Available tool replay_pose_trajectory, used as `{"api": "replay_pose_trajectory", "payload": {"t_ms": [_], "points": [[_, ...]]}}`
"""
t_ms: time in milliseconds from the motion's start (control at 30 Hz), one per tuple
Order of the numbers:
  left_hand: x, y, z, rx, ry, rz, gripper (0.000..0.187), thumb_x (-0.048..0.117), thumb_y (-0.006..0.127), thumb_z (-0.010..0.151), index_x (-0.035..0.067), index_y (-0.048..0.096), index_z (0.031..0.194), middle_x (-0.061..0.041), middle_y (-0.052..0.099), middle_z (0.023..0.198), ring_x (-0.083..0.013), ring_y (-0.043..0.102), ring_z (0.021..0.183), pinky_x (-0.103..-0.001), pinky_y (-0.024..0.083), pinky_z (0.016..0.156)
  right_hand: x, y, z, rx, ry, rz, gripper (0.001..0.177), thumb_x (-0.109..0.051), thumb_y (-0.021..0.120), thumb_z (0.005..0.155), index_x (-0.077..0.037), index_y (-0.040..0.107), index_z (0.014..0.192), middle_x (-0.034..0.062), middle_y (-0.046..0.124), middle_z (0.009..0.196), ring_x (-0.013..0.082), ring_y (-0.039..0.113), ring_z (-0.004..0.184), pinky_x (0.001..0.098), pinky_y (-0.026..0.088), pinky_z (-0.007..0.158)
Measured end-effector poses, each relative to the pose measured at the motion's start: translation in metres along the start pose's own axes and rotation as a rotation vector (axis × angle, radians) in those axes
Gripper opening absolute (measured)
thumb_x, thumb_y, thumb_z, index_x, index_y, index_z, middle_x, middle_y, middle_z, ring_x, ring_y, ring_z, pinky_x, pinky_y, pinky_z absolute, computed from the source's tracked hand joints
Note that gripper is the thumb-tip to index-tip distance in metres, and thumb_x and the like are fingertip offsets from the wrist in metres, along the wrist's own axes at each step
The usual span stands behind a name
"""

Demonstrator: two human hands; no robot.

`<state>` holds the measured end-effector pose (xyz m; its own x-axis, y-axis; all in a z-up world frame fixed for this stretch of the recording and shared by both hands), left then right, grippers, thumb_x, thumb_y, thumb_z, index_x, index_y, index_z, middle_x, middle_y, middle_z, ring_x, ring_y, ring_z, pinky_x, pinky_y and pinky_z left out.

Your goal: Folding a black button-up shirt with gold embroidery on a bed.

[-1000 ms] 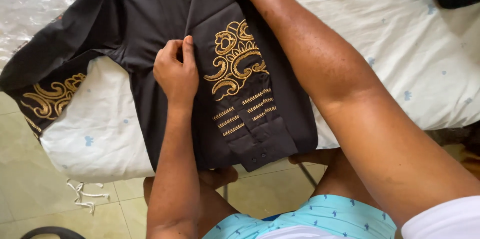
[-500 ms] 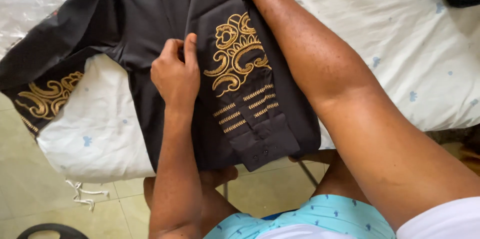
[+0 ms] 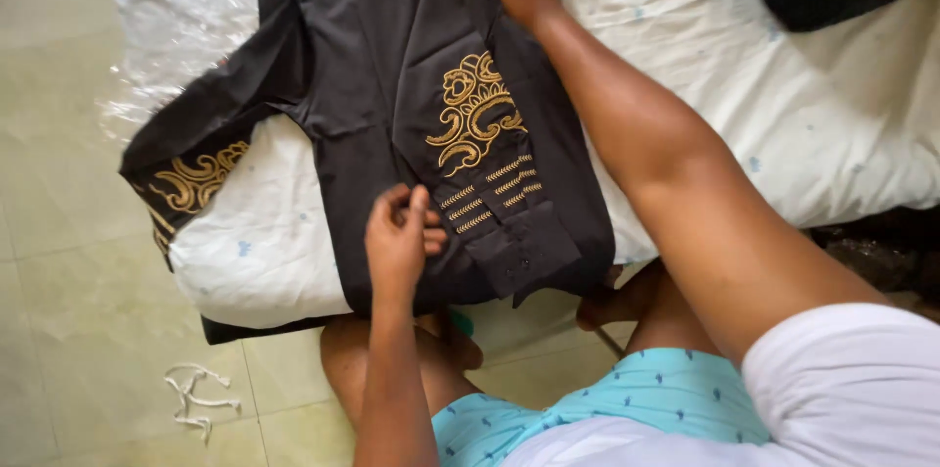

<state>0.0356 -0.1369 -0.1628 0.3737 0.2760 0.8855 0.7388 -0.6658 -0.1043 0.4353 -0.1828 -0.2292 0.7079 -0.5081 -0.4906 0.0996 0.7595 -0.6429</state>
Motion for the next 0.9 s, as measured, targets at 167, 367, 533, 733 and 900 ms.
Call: {"api": "replay_pose_trajectory", "payload": {"t_ms": [167,367,533,733,900], "points": [[-0.026,-0.01,-0.056,-0.147,-0.221,-0.066,0.042,0.031,0.069,0.095,-0.001,0.065,0.12,-0.009,0.075,0.082,-0.0154,0.071,0.056,-0.025,0.055,0.048,0.007,-0.12,-0.114,-0.183,0.254,-0.212,0.039,-0.041,0.075,0.096,-0.004,0.074,0.108,0.0195,0.071,0.091,0.0378,0.068,0.087,0.0482,0.052,0.075],[-0.061,0.001,-0.095,-0.111,-0.062,0.008,0.033,0.025,0.075,0.094,-0.002,0.067,0.11,-0.011,0.076,0.081,-0.0126,0.069,0.062,-0.024,0.053,0.054,-0.035,-0.218,-0.229,-0.408,0.57,-0.085,0.043,-0.049,0.076,0.089,-0.005,0.077,0.088,0.0149,0.074,0.082,0.0329,0.073,0.078,0.044,0.057,0.071],[-0.126,0.013,-0.101,-0.126,0.088,0.003,0.036,0.028,0.078,0.094,-0.005,0.07,0.105,-0.011,0.076,0.083,-0.0116,0.068,0.068,-0.024,0.053,0.06,-0.071,-0.263,-0.248,-0.565,0.692,0.065,0.041,-0.045,0.076,0.089,-0.004,0.078,0.092,0.0135,0.073,0.071,0.0255,0.071,0.06,0.0386,0.056,0.061],[-0.141,0.034,-0.113,-0.245,0.093,-0.18,0.037,0.031,0.077,0.092,-0.003,0.07,0.105,-0.009,0.077,0.093,-0.0128,0.075,0.08,-0.025,0.056,0.07,-0.076,-0.287,-0.273,-0.688,0.8,0.333,0.032,-0.031,0.079,0.089,-0.001,0.073,0.097,0.0116,0.069,0.063,0.0197,0.066,0.046,0.0346,0.05,0.045],[-0.151,0.044,-0.104,-0.267,0.038,-0.183,0.033,0.029,0.076,0.093,-0.002,0.067,0.098,-0.01,0.076,0.089,-0.0171,0.075,0.076,-0.028,0.057,0.066,-0.078,-0.294,-0.298,-0.683,0.823,0.379,0.031,-0.03,0.079,0.09,0.001,0.074,0.093,0.0092,0.069,0.066,0.0197,0.067,0.047,0.0334,0.048,0.041]]}}
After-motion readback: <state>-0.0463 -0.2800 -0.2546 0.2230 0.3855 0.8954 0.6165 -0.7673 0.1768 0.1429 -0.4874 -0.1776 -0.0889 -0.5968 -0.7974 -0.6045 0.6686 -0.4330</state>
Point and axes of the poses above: each hand's wrist, its own z-axis towards the middle knuckle, its own y-axis out of the palm, x = y × z, the point moved 1 cm from there along z, towards the middle knuckle
